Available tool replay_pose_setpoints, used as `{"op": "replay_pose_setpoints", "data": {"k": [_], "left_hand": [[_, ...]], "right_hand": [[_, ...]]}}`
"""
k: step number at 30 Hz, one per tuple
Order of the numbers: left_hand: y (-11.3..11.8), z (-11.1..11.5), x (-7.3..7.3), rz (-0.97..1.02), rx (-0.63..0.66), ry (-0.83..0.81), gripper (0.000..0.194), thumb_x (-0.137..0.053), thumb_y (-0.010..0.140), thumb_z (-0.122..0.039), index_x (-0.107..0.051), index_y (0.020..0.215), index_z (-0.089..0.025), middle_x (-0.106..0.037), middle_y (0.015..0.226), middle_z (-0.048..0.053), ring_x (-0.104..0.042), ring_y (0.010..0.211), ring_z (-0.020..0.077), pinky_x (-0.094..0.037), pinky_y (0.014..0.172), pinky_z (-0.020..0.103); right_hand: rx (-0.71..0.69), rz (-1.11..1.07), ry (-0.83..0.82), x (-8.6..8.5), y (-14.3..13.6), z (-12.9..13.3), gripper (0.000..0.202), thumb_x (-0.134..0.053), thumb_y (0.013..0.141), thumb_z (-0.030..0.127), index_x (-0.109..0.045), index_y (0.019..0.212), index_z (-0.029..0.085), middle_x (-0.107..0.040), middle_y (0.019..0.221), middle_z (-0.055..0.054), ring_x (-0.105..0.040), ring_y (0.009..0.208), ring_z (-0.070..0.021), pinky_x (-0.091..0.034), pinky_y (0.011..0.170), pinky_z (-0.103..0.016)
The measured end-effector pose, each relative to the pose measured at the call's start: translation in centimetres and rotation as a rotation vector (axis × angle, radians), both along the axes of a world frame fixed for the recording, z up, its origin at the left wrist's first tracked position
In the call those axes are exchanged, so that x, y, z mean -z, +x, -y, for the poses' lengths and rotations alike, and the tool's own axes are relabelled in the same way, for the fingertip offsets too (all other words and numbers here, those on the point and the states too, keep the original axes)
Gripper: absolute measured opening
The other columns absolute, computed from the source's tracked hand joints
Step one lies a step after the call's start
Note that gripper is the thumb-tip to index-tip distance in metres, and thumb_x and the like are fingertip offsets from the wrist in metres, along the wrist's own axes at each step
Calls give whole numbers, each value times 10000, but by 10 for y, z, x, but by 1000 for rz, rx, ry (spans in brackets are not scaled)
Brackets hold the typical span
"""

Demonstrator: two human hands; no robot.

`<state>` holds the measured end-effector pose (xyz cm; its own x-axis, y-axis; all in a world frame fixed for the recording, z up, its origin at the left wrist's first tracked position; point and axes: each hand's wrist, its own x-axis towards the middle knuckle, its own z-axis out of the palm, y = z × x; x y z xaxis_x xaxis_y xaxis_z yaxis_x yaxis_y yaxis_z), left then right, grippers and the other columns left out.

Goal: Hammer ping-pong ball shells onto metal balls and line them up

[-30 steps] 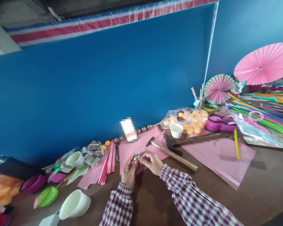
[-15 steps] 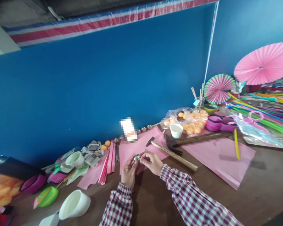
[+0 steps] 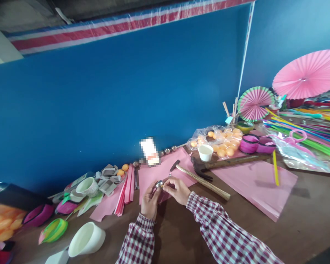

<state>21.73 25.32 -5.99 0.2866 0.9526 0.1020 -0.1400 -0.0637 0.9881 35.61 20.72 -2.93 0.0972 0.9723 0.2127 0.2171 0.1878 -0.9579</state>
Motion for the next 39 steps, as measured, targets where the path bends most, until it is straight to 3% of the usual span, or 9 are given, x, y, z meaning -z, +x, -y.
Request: {"op": "replay_pose_setpoints", "data": {"k": [21,30,39], "left_hand": [[0,-3,5,-16,7,41,394,-600,692,-270,-556,1065,-151,-570,1126,97,-499,1067,208,-356,954,369],[1,0,-4,-28,1,22,394,-616,668,-253,-564,1046,-158,-563,1138,89,-493,1076,211,-362,949,360],[2,3,-12,-86,-4,35,364,-601,682,-241,-572,1034,-154,-614,1057,80,-531,1029,199,-391,923,338]], "right_hand": [[2,42,9,0,1,0,217,-506,751,349,-565,682,152,-558,667,-7,-502,617,-105,-409,576,-224],[-19,58,7,1,3,-2,209,-524,738,338,-564,654,151,-590,795,-28,-524,659,-105,-414,600,-215],[-1,-4,-76,13,4,-6,223,-545,714,373,-567,701,152,-553,582,15,-493,516,-89,-392,493,-206]]}}
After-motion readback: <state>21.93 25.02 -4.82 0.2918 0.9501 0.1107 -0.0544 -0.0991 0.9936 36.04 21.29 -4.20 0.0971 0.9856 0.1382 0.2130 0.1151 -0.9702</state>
